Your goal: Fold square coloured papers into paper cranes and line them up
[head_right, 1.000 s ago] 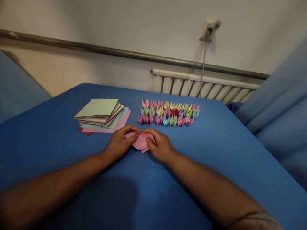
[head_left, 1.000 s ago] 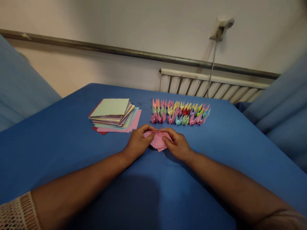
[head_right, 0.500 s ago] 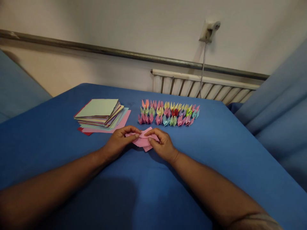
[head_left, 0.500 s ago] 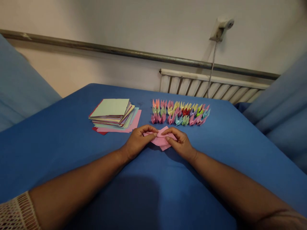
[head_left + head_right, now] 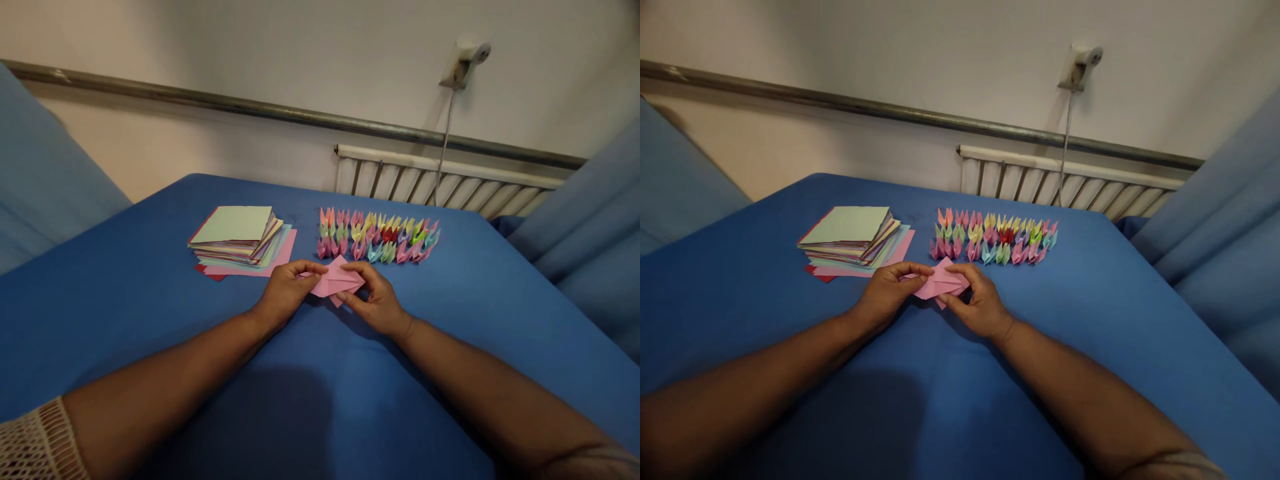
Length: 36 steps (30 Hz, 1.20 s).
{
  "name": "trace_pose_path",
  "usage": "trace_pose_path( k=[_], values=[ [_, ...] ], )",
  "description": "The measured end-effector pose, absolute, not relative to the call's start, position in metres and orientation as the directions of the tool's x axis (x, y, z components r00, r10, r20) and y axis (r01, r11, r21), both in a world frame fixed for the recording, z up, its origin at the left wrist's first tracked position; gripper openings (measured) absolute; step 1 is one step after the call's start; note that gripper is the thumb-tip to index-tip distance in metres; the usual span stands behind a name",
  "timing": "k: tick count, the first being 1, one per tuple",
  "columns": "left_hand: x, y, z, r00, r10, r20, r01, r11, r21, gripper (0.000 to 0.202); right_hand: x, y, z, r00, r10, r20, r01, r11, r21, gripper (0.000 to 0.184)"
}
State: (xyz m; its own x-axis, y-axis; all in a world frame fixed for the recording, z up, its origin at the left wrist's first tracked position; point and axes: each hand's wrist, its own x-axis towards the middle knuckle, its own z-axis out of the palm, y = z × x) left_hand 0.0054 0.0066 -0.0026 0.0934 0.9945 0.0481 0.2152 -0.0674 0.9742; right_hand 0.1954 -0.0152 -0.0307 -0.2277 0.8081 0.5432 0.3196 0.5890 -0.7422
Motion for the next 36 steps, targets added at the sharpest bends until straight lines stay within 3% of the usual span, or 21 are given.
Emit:
trace_pose_path(
  k=[3, 9, 15, 19, 22, 26, 36],
  values=[
    [0.0053, 0.0052, -0.0018, 0.104, 0.993, 0.058, 0.248, -0.082, 0.965, 0.024, 0.1936, -0.0161, -0.0299, -0.256, 0.766, 0.59, 0.312, 0.643, -0.699, 0.037],
    [0.0024, 0.0045, 0.0023, 0.212, 0.97, 0.119, 0.252, -0.172, 0.953, 0.03, 0.1944, -0.012, -0.0283, -0.171, 0.818, 0.55, 0.284, 0.575, -0.767, 0.003],
    [0.0028, 0.0041, 0.0015, 0.335, 0.938, 0.087, 0.248, -0.177, 0.953, 0.047, 0.1951, -0.0066, -0.0314, -0.017, 0.908, 0.418, 0.177, 0.414, -0.893, 0.012],
    [0.0026, 0.0065, -0.0037, 0.283, 0.952, 0.121, 0.324, -0.213, 0.922, 0.031, 0.1959, -0.0062, -0.0337, 0.025, 0.907, 0.42, 0.21, 0.406, -0.889, 0.011],
    [0.0028, 0.0078, -0.0055, 0.252, 0.957, 0.14, 0.304, -0.216, 0.928, 0.025, 0.1958, -0.0066, -0.0344, 0.018, 0.905, 0.426, 0.192, 0.415, -0.889, 0.019],
    [0.0056, 0.0077, -0.0038, 0.197, 0.974, 0.116, 0.141, -0.145, 0.979, 0.037, 0.1923, -0.0077, -0.0344, -0.008, 0.928, 0.372, 0.037, 0.372, -0.927, 0.037],
    [0.0035, 0.0132, -0.0032, 0.122, 0.99, 0.067, 0.079, -0.077, 0.994, 0.043, 0.1886, -0.0092, -0.0306, -0.063, 0.962, 0.267, -0.098, 0.261, -0.96, 0.036]
  ],
)
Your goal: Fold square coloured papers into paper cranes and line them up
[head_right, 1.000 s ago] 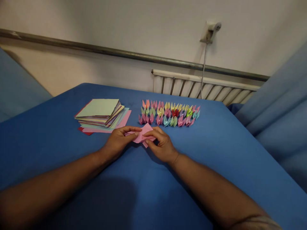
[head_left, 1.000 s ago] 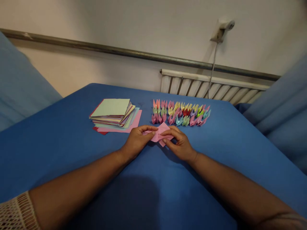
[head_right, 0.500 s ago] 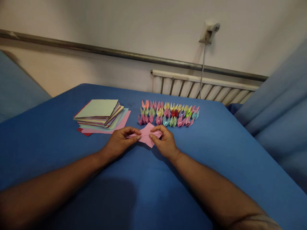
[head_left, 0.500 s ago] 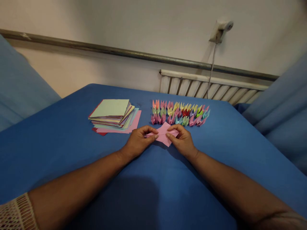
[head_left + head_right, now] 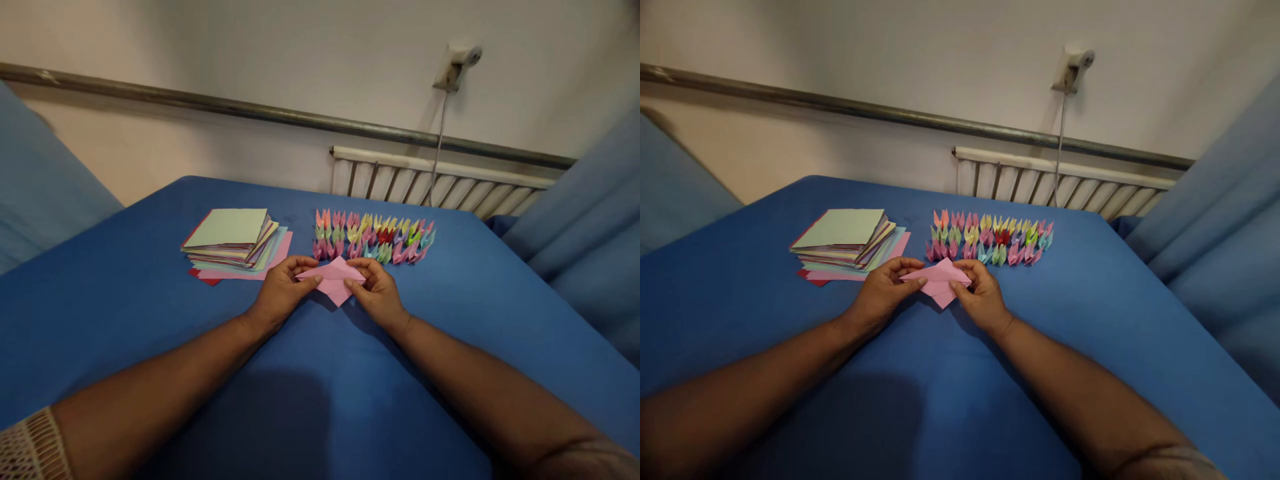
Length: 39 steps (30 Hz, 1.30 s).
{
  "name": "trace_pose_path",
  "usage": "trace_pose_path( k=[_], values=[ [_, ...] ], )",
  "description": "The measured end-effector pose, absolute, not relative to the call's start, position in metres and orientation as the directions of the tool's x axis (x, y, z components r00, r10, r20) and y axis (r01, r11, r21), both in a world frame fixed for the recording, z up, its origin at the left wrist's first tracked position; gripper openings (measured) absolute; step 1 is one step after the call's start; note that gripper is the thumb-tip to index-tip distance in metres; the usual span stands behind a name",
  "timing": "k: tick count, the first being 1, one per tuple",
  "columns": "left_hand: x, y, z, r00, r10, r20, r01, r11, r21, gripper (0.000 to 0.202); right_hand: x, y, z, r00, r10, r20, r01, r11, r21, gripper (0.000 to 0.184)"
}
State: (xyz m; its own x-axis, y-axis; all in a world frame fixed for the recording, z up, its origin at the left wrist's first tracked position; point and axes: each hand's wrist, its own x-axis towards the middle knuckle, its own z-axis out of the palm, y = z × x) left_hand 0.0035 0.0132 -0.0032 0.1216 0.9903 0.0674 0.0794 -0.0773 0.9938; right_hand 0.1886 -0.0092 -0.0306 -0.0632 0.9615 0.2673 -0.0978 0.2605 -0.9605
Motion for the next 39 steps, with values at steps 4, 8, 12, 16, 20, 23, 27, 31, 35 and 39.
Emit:
trace_pose_path(
  k=[4, 8, 12, 16, 20, 23, 27, 31, 35, 39],
  values=[
    [0.002, 0.014, -0.001, 0.137, 0.989, 0.055, 0.152, -0.076, 0.985, 0.042, 0.19, -0.009, -0.03, -0.088, 0.972, 0.219, -0.146, 0.205, -0.968, 0.045],
    [0.004, 0.01, 0.004, 0.15, 0.988, 0.039, 0.138, -0.06, 0.989, 0.044, 0.188, -0.01, -0.031, -0.131, 0.984, 0.119, -0.158, 0.098, -0.983, 0.043],
    [0.007, 0.006, 0.006, 0.17, 0.985, -0.032, -0.118, 0.053, 0.992, 0.047, 0.181, -0.015, -0.031, -0.204, 0.978, 0.033, -0.217, -0.012, -0.976, 0.041],
    [0.012, 0.0, 0.003, 0.277, 0.954, -0.119, -0.197, 0.177, 0.964, 0.041, 0.174, -0.02, -0.031, -0.168, 0.986, -0.019, -0.293, -0.068, -0.954, 0.04],
    [0.014, -0.004, -0.001, 0.286, 0.949, -0.133, -0.143, 0.18, 0.973, 0.039, 0.172, -0.023, -0.032, -0.178, 0.984, -0.031, -0.265, -0.078, -0.961, 0.04],
    [0.012, -0.002, 0.0, 0.302, 0.946, -0.115, -0.101, 0.151, 0.983, 0.036, 0.173, -0.024, -0.032, -0.302, 0.952, -0.038, -0.131, -0.081, -0.988, 0.039],
    [0.005, 0.002, 0.004, 0.456, 0.885, -0.092, 0.129, 0.037, 0.991, 0.028, 0.18, -0.02, -0.026, -0.24, 0.97, 0.039, -0.12, 0.01, -0.993, 0.037],
    [-0.003, 0.005, 0.007, 0.649, 0.753, -0.109, 0.328, -0.148, 0.933, 0.021, 0.189, -0.011, -0.022, -0.193, 0.98, 0.042, -0.023, 0.038, -0.999, 0.035],
    [-0.013, 0.013, 0.002, 0.602, 0.799, -0.005, 0.495, -0.367, 0.788, 0.033, 0.196, -0.006, -0.027, -0.258, 0.961, -0.096, 0.176, -0.051, -0.983, 0.033],
    [-0.016, 0.017, -0.004, 0.624, 0.776, 0.092, 0.613, -0.559, 0.558, 0.042, 0.202, -0.005, -0.035, -0.195, 0.979, -0.063, 0.447, 0.031, -0.894, 0.028]
  ],
)
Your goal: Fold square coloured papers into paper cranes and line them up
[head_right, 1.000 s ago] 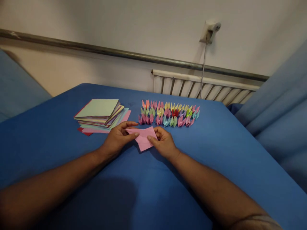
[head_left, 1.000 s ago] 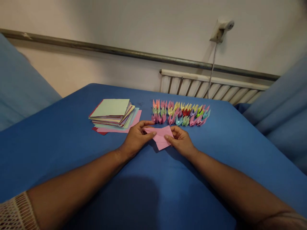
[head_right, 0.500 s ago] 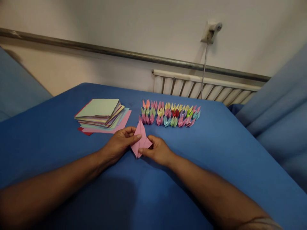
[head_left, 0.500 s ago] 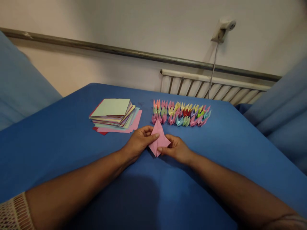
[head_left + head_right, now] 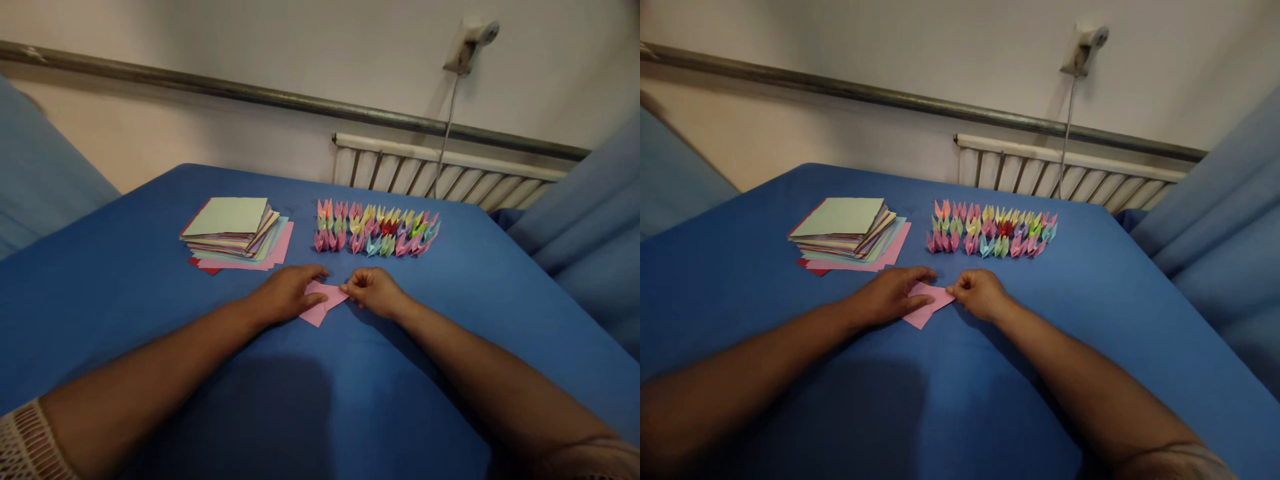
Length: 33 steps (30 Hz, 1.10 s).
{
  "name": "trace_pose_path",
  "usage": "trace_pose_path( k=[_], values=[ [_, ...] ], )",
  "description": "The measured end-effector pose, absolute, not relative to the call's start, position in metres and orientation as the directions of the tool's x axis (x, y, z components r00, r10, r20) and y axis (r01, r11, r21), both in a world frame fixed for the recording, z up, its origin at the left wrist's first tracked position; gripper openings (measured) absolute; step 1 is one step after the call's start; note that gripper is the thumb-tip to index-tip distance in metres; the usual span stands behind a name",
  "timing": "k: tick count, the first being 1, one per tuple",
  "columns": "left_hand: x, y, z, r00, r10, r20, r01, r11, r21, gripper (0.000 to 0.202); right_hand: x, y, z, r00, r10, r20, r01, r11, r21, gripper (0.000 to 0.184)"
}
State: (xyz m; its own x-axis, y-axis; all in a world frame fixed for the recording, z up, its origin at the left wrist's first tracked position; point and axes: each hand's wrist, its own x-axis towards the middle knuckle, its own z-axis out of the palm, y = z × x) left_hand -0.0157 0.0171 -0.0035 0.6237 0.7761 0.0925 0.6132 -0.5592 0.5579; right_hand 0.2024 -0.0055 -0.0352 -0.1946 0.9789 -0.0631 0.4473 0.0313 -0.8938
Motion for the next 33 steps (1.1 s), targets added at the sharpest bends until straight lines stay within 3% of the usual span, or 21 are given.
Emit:
trace_pose_path(
  k=[3, 6, 12, 17, 21, 27, 33],
  values=[
    [-0.011, 0.013, -0.001, 0.711, 0.675, 0.194, 0.576, -0.719, 0.388, 0.041, 0.207, -0.007, -0.034, -0.174, 0.98, 0.097, 0.686, 0.191, -0.702, 0.022],
    [-0.006, 0.007, 0.004, 0.764, 0.608, 0.215, 0.547, -0.788, 0.283, 0.027, 0.211, -0.008, -0.03, -0.212, 0.966, 0.145, 0.788, 0.257, -0.559, 0.015],
    [-0.003, 0.005, -0.002, 0.819, 0.56, 0.123, 0.502, -0.804, 0.319, 0.024, 0.229, -0.024, -0.036, -0.268, 0.934, 0.235, 0.762, 0.355, -0.541, 0.003],
    [-0.001, 0.009, -0.008, 0.798, 0.593, 0.107, 0.542, -0.784, 0.303, 0.024, 0.237, -0.041, -0.035, -0.367, 0.872, 0.324, 0.701, 0.488, -0.52, 0.026],
    [0.001, 0.012, -0.009, 0.789, 0.605, 0.105, 0.55, -0.772, 0.318, 0.025, 0.233, -0.045, -0.022, -0.537, 0.813, 0.222, 0.714, 0.579, -0.394, 0.036],
    [0.0, 0.012, -0.01, 0.779, 0.619, 0.098, 0.542, -0.744, 0.392, 0.023, 0.229, -0.047, -0.015, -0.585, 0.801, 0.127, 0.759, 0.596, -0.263, 0.036],
    [0.001, 0.012, -0.014, 0.727, 0.678, 0.104, 0.561, -0.675, 0.479, 0.021, 0.228, -0.046, -0.018, -0.586, 0.801, 0.121, 0.761, 0.595, -0.257, 0.037]
  ],
)
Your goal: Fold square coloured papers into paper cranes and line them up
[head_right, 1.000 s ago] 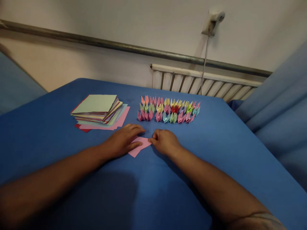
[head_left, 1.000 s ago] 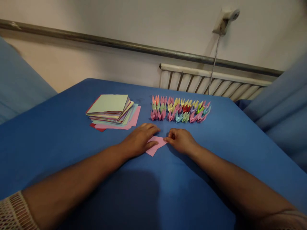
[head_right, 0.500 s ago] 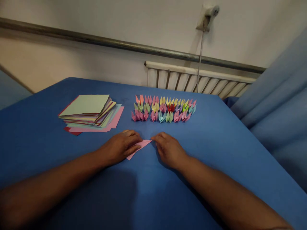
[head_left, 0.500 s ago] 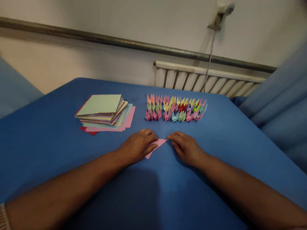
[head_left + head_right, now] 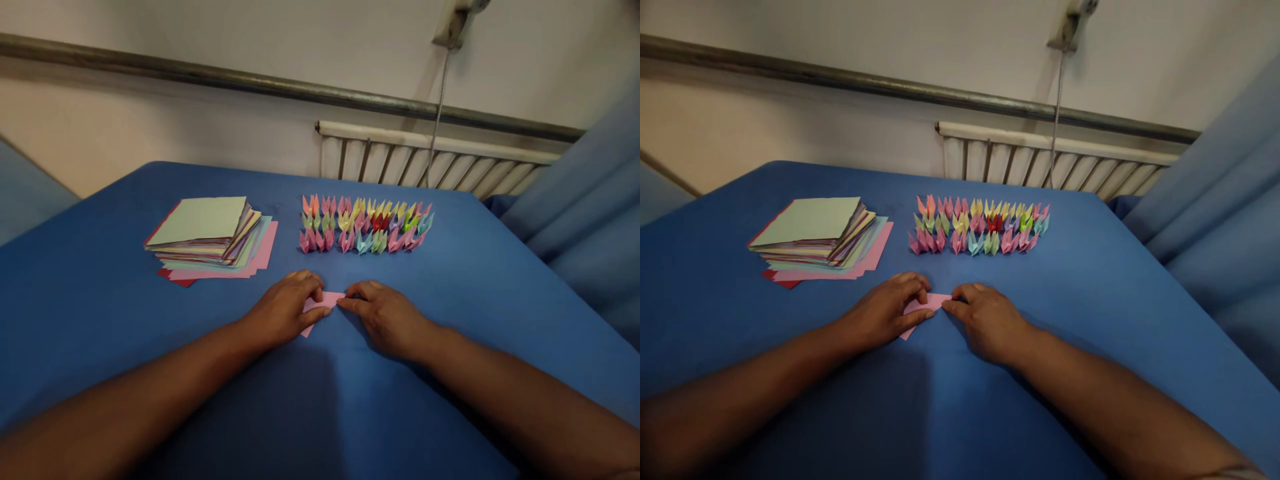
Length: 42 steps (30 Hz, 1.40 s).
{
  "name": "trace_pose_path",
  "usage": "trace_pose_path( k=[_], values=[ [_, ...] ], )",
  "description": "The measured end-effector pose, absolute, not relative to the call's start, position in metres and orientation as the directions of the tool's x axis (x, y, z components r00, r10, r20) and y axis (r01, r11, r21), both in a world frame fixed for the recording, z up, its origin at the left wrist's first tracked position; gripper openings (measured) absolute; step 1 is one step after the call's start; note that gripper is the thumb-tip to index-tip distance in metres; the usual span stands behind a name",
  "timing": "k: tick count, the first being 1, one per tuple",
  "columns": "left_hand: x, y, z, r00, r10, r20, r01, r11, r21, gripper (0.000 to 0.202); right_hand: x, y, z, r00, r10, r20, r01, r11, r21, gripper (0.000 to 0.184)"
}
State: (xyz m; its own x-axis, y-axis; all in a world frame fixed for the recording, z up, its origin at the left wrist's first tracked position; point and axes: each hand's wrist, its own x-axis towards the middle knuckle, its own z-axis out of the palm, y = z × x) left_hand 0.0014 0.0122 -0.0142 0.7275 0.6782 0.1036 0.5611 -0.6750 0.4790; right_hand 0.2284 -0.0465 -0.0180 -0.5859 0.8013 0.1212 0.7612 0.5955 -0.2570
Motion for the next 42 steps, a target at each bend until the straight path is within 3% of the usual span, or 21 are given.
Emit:
trace_pose_path(
  k=[21, 42],
  values=[
    [0.008, 0.013, -0.006, 0.66, 0.75, 0.054, 0.591, -0.562, 0.579, 0.016, 0.225, -0.053, -0.012, -0.577, 0.814, 0.074, 0.793, 0.579, -0.191, 0.035],
    [0.01, 0.013, -0.003, 0.665, 0.745, 0.053, 0.592, -0.57, 0.57, 0.016, 0.228, -0.049, -0.01, -0.523, 0.849, 0.069, 0.819, 0.523, -0.234, 0.033]
  ],
)
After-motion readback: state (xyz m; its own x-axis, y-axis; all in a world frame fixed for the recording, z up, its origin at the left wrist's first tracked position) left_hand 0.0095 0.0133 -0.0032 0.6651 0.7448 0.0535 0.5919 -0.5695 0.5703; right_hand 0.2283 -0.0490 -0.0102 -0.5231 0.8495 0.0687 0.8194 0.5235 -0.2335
